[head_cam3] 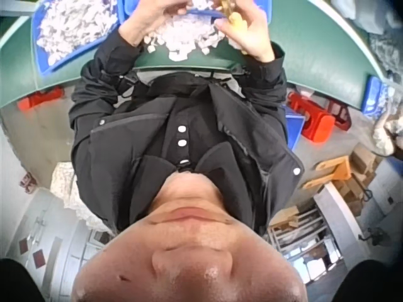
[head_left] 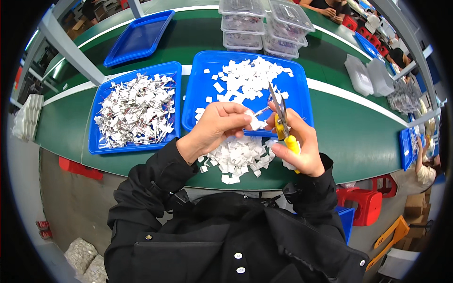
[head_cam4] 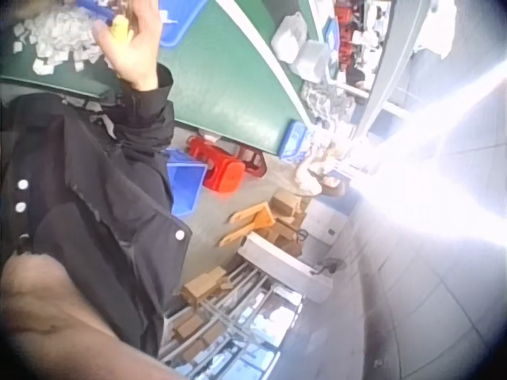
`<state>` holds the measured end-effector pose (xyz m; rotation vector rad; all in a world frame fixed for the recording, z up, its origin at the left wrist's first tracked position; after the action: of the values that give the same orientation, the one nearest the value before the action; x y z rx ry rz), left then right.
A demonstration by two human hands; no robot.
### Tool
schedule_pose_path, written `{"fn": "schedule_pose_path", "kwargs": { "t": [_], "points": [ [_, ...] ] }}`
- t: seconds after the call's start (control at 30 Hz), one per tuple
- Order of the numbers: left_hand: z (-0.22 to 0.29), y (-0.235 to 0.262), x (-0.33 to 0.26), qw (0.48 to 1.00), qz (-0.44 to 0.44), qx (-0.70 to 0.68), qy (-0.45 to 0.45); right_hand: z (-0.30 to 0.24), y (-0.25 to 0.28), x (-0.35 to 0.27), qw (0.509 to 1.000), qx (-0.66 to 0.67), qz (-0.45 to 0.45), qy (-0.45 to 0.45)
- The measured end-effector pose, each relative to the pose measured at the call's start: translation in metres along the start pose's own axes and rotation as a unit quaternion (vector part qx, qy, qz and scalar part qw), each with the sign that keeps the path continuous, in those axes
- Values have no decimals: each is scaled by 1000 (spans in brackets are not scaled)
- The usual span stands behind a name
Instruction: Using scissors to cut small white strips of material from a larger bundle on a production line.
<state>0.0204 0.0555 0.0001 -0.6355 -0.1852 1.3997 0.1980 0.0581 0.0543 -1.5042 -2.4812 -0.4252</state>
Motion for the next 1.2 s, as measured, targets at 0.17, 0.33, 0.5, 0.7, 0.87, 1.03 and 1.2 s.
{"fn": "schedule_pose_path", "kwargs": {
  "t": [0.17,0.33,0.5,0.7,0.87,1.03,1.2],
  "points": [
    [-5,-8,-2,993,-47,107,29,-2,-2,1,999,-19,3,31],
    [-1,-6,0,997,-22,68,-4,1,4,4,997,-44,34,48],
    [6,5,2,994,30,-51,-92,-11,0,6,958,-238,87,134],
    [10,6,-1,986,44,-12,-160,-4,-5,6,937,-309,69,146],
    [5,7,0,982,50,15,-181,-1,-9,3,935,-325,60,129],
    [6,7,-1,981,58,27,-186,0,-9,4,937,-319,70,123],
    [7,5,-3,980,53,30,-188,-3,-10,2,941,-312,68,113]
  ]
}}
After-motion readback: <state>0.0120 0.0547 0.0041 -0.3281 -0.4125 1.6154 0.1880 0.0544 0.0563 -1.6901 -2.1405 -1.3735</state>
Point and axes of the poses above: each hand's wrist, its own x-axis towards the middle knuckle, its own y-axis out of the back of the hand, z = x × y, the point moved 6 cm from there along x, towards the middle knuckle, and after that the axes turned 11 degrees about z, right-handed, at the moved point
